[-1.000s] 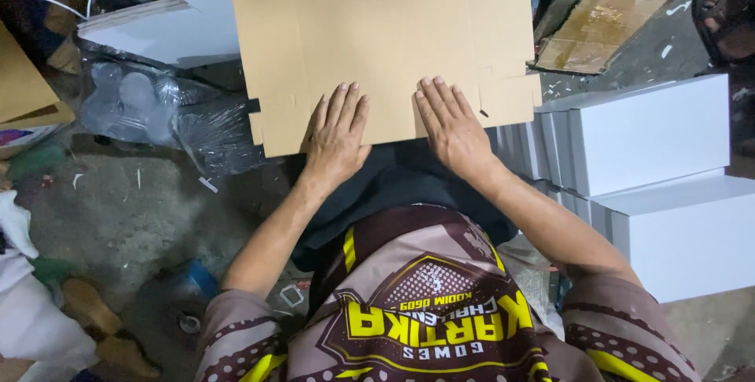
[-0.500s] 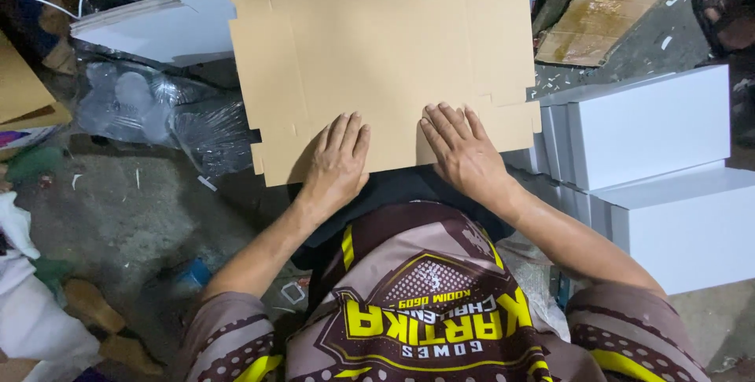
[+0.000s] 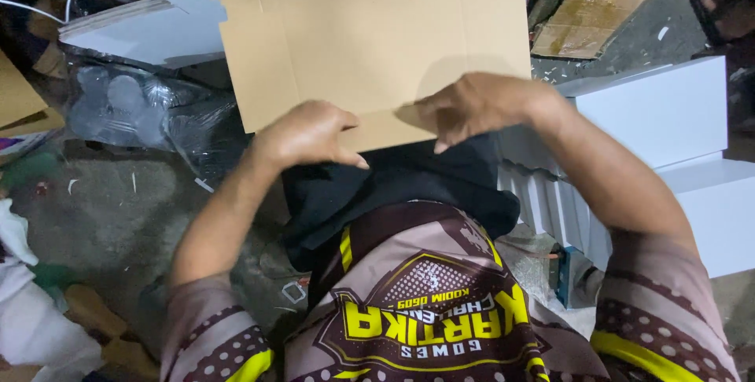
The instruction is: Assembling a cardboard box by folding pre-cut sheets and adding white paper inserts.
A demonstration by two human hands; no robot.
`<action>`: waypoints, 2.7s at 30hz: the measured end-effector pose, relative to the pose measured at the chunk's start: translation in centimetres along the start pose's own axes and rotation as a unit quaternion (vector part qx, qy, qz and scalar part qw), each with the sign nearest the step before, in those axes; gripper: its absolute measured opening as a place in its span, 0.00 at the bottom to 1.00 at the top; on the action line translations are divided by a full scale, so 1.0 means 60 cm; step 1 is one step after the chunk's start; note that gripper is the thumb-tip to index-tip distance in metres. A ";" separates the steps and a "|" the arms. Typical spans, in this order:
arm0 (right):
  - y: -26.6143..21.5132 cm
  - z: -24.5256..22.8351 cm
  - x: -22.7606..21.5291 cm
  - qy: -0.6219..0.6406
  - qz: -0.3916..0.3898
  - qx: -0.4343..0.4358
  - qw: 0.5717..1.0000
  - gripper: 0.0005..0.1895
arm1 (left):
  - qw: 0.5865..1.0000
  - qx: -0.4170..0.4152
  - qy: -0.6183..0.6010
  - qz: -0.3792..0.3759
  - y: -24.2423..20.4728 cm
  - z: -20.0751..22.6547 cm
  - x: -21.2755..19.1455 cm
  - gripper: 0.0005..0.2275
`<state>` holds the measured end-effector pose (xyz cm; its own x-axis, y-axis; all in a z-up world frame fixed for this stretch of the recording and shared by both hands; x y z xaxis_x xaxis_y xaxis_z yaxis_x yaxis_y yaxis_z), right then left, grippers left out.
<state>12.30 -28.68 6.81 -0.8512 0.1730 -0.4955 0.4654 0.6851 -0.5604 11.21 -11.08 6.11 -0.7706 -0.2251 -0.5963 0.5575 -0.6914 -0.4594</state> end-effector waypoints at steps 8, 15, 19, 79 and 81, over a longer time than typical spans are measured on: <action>0.057 0.040 -0.084 0.025 -0.093 0.138 0.986 0.36 | 0.974 -0.120 -0.071 -0.178 0.059 -0.054 -0.058 0.25; 0.134 0.106 -0.140 -0.149 0.110 0.132 0.974 0.50 | 0.991 -0.131 0.041 0.004 0.121 -0.146 -0.117 0.26; 0.160 0.120 -0.139 -0.320 0.210 0.105 0.918 0.61 | 0.979 -0.080 0.139 0.122 0.123 -0.134 -0.128 0.43; 0.013 0.125 0.060 -0.183 0.343 0.088 0.917 0.37 | 0.911 0.037 0.273 0.308 0.177 0.025 0.120 0.27; 0.015 0.122 0.063 -0.181 0.344 0.081 0.918 0.37 | 0.907 0.017 0.284 0.311 0.154 0.004 0.116 0.29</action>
<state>11.29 -32.58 -0.40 -0.2190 0.2588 -0.9408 0.9177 0.3823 -0.1085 10.93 -19.20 -2.09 -0.0217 -0.1962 -0.9803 0.8126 -0.5747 0.0971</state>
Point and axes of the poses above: each hand's wrist, its own y-axis towards the middle knuckle, its own x-axis out of the palm, z = x × y, the point moved 9 cm from there along y, towards the middle knuckle, and after that the axes turned 4 degrees about z, right-handed, at the moved point
